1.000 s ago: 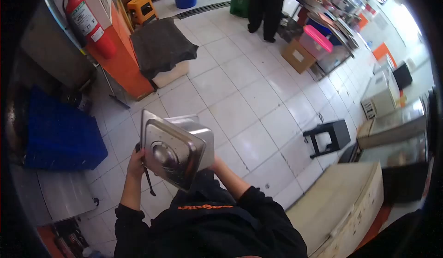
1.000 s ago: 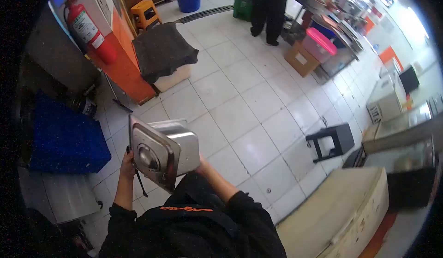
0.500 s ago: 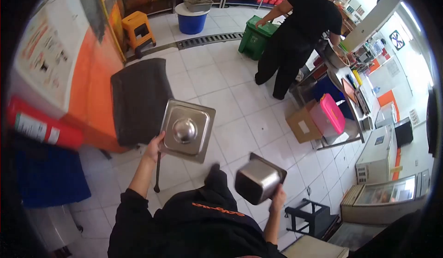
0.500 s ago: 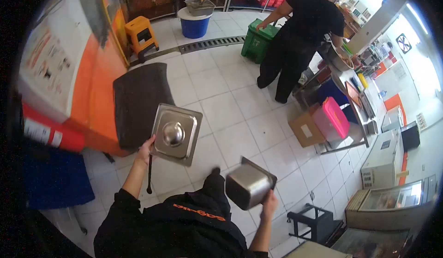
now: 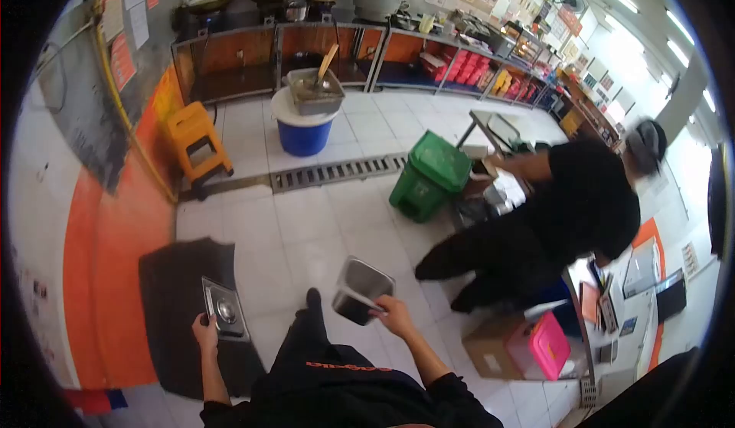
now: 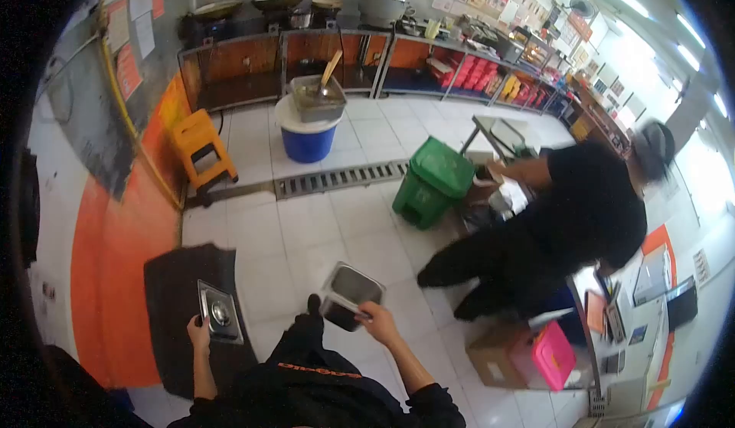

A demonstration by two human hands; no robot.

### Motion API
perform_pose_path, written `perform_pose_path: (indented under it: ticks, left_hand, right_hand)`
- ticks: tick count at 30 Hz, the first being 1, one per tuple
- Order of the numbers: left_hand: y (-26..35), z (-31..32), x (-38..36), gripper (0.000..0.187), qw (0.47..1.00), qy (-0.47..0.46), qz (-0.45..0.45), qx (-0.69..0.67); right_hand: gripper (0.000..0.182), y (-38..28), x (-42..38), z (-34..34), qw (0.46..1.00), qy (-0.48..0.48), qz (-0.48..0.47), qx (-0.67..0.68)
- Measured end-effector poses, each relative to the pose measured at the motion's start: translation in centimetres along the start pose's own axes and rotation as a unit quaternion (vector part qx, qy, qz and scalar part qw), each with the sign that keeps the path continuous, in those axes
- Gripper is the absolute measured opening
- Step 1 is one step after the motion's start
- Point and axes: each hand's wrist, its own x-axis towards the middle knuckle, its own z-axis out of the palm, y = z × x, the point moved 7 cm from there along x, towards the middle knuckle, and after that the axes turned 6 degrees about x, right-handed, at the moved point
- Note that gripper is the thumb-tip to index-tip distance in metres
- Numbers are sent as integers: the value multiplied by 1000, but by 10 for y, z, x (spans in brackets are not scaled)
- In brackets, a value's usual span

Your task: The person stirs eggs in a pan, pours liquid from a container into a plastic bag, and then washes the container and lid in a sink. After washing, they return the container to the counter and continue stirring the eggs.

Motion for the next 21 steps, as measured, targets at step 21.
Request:
perform_pose_path:
  ticks: [21]
  left_hand:
    - [886, 709, 177, 12, 427, -181, 885, 28]
  right_hand:
    - [16, 248, 741, -315, 968, 205, -57, -130]
